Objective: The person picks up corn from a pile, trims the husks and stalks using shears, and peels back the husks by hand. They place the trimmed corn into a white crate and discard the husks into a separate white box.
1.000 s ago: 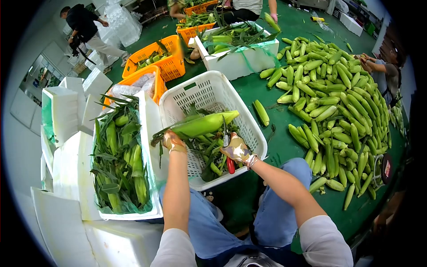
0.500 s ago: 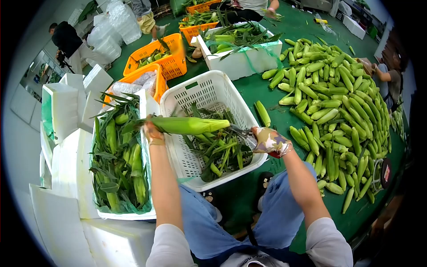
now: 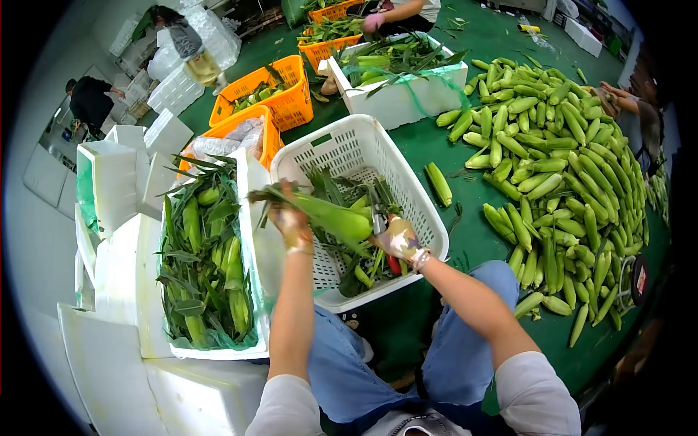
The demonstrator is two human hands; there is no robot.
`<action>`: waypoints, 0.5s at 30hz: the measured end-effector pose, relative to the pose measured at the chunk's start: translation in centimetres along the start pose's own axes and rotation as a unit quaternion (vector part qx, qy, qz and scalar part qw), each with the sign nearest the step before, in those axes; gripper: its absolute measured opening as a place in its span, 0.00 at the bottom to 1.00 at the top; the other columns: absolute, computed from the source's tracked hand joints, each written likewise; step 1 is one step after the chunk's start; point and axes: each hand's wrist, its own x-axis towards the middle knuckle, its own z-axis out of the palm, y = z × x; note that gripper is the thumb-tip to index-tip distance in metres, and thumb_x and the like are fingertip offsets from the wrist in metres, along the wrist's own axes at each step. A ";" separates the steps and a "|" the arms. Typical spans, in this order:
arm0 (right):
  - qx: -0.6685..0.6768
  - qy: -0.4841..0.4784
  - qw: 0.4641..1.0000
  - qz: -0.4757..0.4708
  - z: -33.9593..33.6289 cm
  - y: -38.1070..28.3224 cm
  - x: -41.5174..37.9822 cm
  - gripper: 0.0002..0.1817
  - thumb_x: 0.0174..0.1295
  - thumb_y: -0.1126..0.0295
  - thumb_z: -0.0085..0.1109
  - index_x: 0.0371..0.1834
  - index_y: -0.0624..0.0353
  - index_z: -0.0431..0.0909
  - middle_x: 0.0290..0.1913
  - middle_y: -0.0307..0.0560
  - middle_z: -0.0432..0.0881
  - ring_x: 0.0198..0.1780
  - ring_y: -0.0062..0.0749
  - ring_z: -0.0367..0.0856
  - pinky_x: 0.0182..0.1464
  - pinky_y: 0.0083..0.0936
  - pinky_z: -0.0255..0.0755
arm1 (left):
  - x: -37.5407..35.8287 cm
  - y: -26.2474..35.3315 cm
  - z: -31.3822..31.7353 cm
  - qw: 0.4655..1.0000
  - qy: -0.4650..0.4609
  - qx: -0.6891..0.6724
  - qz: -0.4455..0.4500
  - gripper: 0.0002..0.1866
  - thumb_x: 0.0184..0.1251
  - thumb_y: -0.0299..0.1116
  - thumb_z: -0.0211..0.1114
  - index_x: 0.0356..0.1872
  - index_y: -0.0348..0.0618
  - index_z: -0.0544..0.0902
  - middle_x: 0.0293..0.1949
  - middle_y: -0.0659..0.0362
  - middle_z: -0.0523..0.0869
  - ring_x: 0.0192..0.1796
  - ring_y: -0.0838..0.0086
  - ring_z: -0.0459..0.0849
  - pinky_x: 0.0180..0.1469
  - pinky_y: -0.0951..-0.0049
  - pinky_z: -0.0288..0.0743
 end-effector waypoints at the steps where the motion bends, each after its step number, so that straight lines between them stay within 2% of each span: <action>1: 0.032 -0.037 0.998 0.045 -0.1 0.6 1.2 0.31 0.43 0.51 0.67 0.41 0.69 0.78 0.37 0.62 0.82 0.40 0.49 0.82 0.42 0.35 0.74 | -1.5 -1.5 1.2 0.958 -0.030 -0.282 -0.051 0.16 0.67 0.41 0.59 0.46 0.39 0.74 0.34 0.52 0.83 0.35 0.69 0.82 0.39 0.69 0.78; 2: 0.052 0.044 0.997 0.046 1.4 2.3 2.6 0.29 0.43 0.49 0.66 0.32 0.70 0.81 0.31 0.62 0.82 0.35 0.48 0.83 0.38 0.34 0.75 | -2.4 -2.2 1.8 0.836 -0.056 -0.538 -0.097 0.14 0.68 0.37 0.57 0.47 0.38 0.75 0.40 0.53 0.83 0.39 0.70 0.82 0.46 0.71 0.77; 3: 0.044 0.040 0.998 0.035 1.4 3.1 3.2 0.29 0.43 0.48 0.65 0.31 0.70 0.81 0.29 0.63 0.82 0.33 0.48 0.83 0.37 0.35 0.75 | -2.3 -1.9 1.6 0.836 -0.056 -0.537 -0.099 0.14 0.68 0.37 0.57 0.47 0.38 0.75 0.40 0.53 0.83 0.39 0.70 0.82 0.46 0.71 0.77; 4: 0.034 0.035 0.999 0.023 1.0 3.8 3.4 0.30 0.44 0.47 0.65 0.30 0.70 0.81 0.28 0.63 0.82 0.32 0.49 0.83 0.35 0.35 0.75 | -1.8 -1.3 1.1 0.926 -0.023 -0.376 0.024 0.14 0.67 0.39 0.59 0.44 0.39 0.77 0.37 0.55 0.82 0.38 0.72 0.81 0.44 0.72 0.77; 5: 0.033 0.034 0.999 0.025 0.7 4.5 3.1 0.30 0.44 0.47 0.65 0.30 0.70 0.81 0.28 0.63 0.82 0.32 0.49 0.83 0.35 0.35 0.75 | -1.0 -0.2 0.4 0.970 0.009 -0.194 0.145 0.13 0.67 0.40 0.60 0.41 0.40 0.79 0.35 0.57 0.82 0.36 0.74 0.80 0.41 0.74 0.76; 6: -0.014 0.036 0.999 0.018 0.2 5.3 2.6 0.27 0.46 0.49 0.62 0.30 0.69 0.81 0.30 0.64 0.82 0.34 0.52 0.83 0.38 0.37 0.75 | 0.0 1.1 -0.4 0.965 0.040 -0.006 0.260 0.13 0.66 0.42 0.62 0.38 0.41 0.81 0.33 0.60 0.81 0.35 0.76 0.79 0.39 0.75 0.75; 8: -0.057 0.041 0.998 0.003 -0.4 6.8 2.1 0.24 0.47 0.52 0.60 0.30 0.67 0.81 0.31 0.65 0.81 0.37 0.55 0.82 0.41 0.38 0.75 | 6.8 3.3 -5.2 0.954 0.092 -0.113 0.261 0.11 0.63 0.41 0.65 0.34 0.44 0.80 0.27 0.61 0.79 0.27 0.76 0.77 0.30 0.75 0.74; 10: -0.138 0.014 0.990 0.001 -0.2 8.4 2.0 0.31 0.48 0.51 0.61 0.44 0.71 0.73 0.31 0.63 0.82 0.36 0.52 0.83 0.42 0.38 0.76 | 4.0 7.4 -4.8 0.983 0.084 -0.052 0.152 0.16 0.65 0.31 0.61 0.52 0.38 0.76 0.39 0.59 0.82 0.37 0.79 0.79 0.35 0.78 0.75; 11: -0.140 0.013 0.990 -0.003 -0.6 7.0 1.4 0.31 0.48 0.51 0.61 0.44 0.71 0.73 0.31 0.63 0.82 0.36 0.52 0.83 0.42 0.38 0.76 | 3.9 7.3 -5.0 0.987 0.093 -0.049 0.120 0.17 0.62 0.40 0.66 0.46 0.41 0.78 0.29 0.62 0.80 0.29 0.79 0.78 0.28 0.76 0.73; 12: -0.184 0.064 0.980 -0.035 -1.6 4.5 -0.5 0.34 0.47 0.50 0.63 0.48 0.71 0.70 0.35 0.62 0.81 0.38 0.51 0.82 0.43 0.40 0.76 | 4.3 7.0 -5.3 0.987 0.098 -0.051 0.120 0.17 0.62 0.40 0.66 0.46 0.41 0.78 0.29 0.62 0.80 0.29 0.79 0.78 0.28 0.76 0.73; 13: -0.227 0.113 0.965 -0.065 -2.0 3.0 -1.7 0.38 0.47 0.49 0.64 0.52 0.71 0.66 0.38 0.61 0.81 0.41 0.51 0.82 0.44 0.41 0.76 | 4.8 6.2 -5.5 0.998 0.034 -0.044 0.028 0.18 0.59 0.45 0.67 0.42 0.42 0.78 0.26 0.62 0.78 0.25 0.78 0.76 0.25 0.76 0.72; 14: -0.179 0.103 0.973 -0.104 -1.7 2.8 -1.4 0.44 0.43 0.41 0.67 0.50 0.70 0.66 0.43 0.61 0.78 0.43 0.48 0.81 0.46 0.37 0.75 | 5.1 5.8 -5.6 0.997 -0.033 -0.038 -0.063 0.20 0.57 0.49 0.68 0.38 0.44 0.78 0.22 0.63 0.76 0.21 0.77 0.75 0.22 0.75 0.71; 15: -0.001 -0.021 0.995 -0.102 -1.4 2.6 -1.3 0.45 0.42 0.40 0.69 0.51 0.69 0.65 0.45 0.59 0.76 0.45 0.44 0.79 0.47 0.34 0.74 | 4.7 5.0 -4.4 0.995 -0.059 -0.062 -0.057 0.20 0.57 0.52 0.68 0.34 0.46 0.76 0.20 0.63 0.76 0.19 0.76 0.75 0.21 0.75 0.72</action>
